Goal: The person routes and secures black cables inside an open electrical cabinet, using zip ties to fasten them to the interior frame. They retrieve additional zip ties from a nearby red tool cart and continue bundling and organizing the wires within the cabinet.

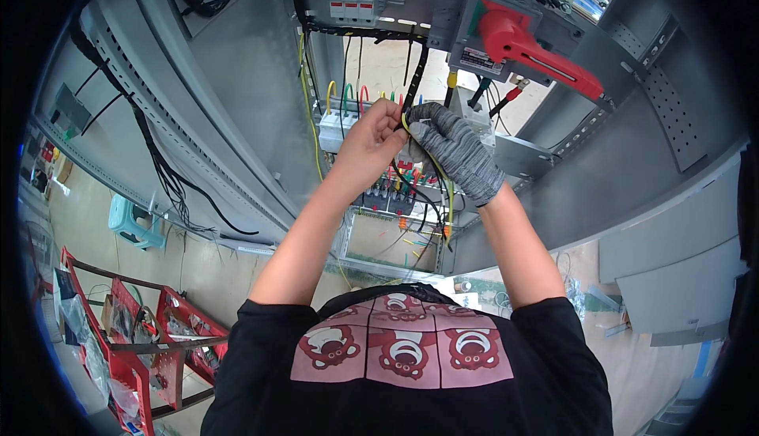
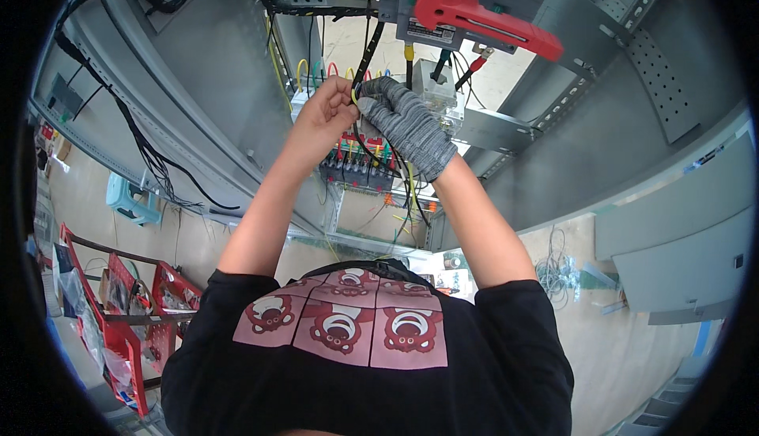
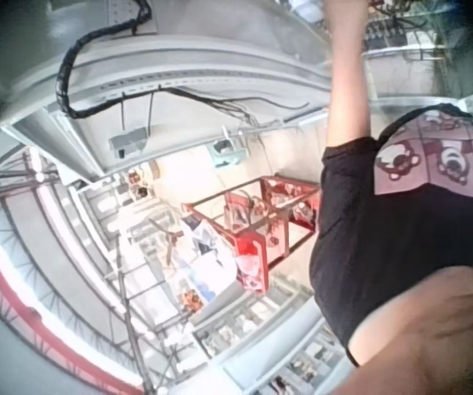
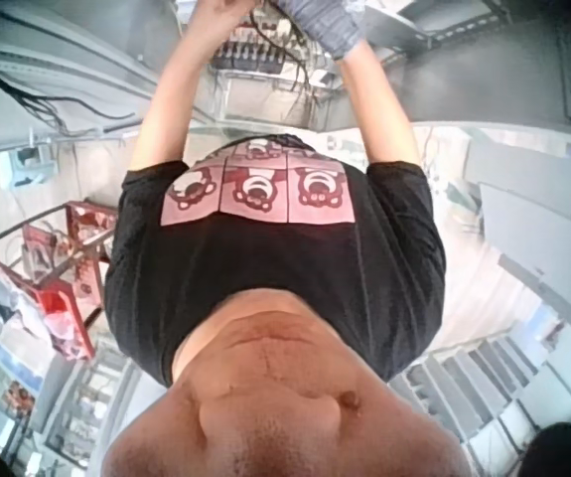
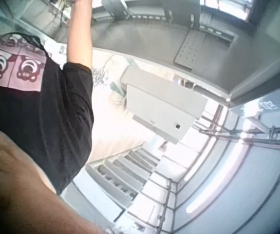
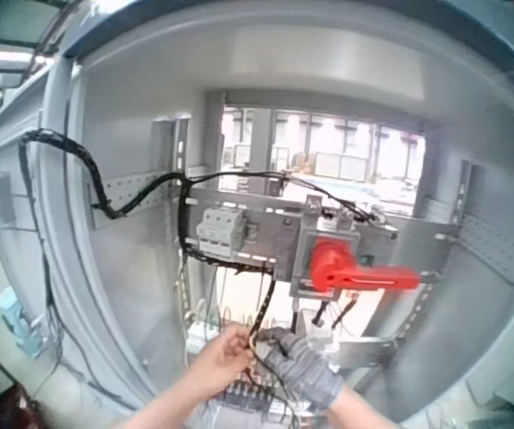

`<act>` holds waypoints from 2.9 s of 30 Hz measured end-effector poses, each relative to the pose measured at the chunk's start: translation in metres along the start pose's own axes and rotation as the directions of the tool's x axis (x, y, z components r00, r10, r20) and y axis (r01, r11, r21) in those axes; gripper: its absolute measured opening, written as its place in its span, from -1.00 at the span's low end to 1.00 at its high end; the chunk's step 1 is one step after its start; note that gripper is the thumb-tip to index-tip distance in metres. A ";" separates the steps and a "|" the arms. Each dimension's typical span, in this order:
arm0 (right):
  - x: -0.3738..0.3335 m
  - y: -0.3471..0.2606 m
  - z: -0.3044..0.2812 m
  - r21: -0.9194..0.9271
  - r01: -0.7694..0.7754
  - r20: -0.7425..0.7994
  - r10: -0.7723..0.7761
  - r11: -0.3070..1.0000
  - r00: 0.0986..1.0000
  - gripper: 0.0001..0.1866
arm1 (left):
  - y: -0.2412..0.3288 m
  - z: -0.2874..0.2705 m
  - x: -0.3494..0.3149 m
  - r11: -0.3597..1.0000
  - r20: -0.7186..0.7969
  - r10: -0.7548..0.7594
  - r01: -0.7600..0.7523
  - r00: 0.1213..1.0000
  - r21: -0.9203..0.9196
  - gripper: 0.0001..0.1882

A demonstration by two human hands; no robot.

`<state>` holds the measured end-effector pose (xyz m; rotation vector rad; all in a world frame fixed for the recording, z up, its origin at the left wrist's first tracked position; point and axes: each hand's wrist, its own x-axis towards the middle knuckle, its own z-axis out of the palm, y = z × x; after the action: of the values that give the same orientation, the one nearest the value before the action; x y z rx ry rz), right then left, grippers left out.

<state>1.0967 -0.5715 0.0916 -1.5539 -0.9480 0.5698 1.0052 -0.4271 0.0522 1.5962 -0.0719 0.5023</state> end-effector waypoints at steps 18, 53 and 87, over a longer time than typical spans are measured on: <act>0.003 0.021 0.003 -0.204 0.088 -0.118 -0.114 0.975 0.986 -0.77 | 0.017 0.013 -0.014 0.892 -0.221 -0.077 0.166 0.972 0.419 -0.78; 0.020 0.027 -0.010 -0.162 0.033 0.002 -0.033 0.986 0.999 -0.69 | 0.021 0.003 -0.005 0.993 -0.045 -0.078 0.074 0.996 -0.097 -0.73; 0.011 -0.018 -0.006 -0.650 0.264 0.172 -0.200 0.712 0.965 -0.70 | 0.014 0.050 -0.035 0.963 -0.346 -0.108 0.012 0.932 -0.268 -0.77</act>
<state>1.1029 -0.5660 0.1117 -2.0063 -1.5084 0.0976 0.9828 -0.4858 0.0524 1.2241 0.1806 0.6992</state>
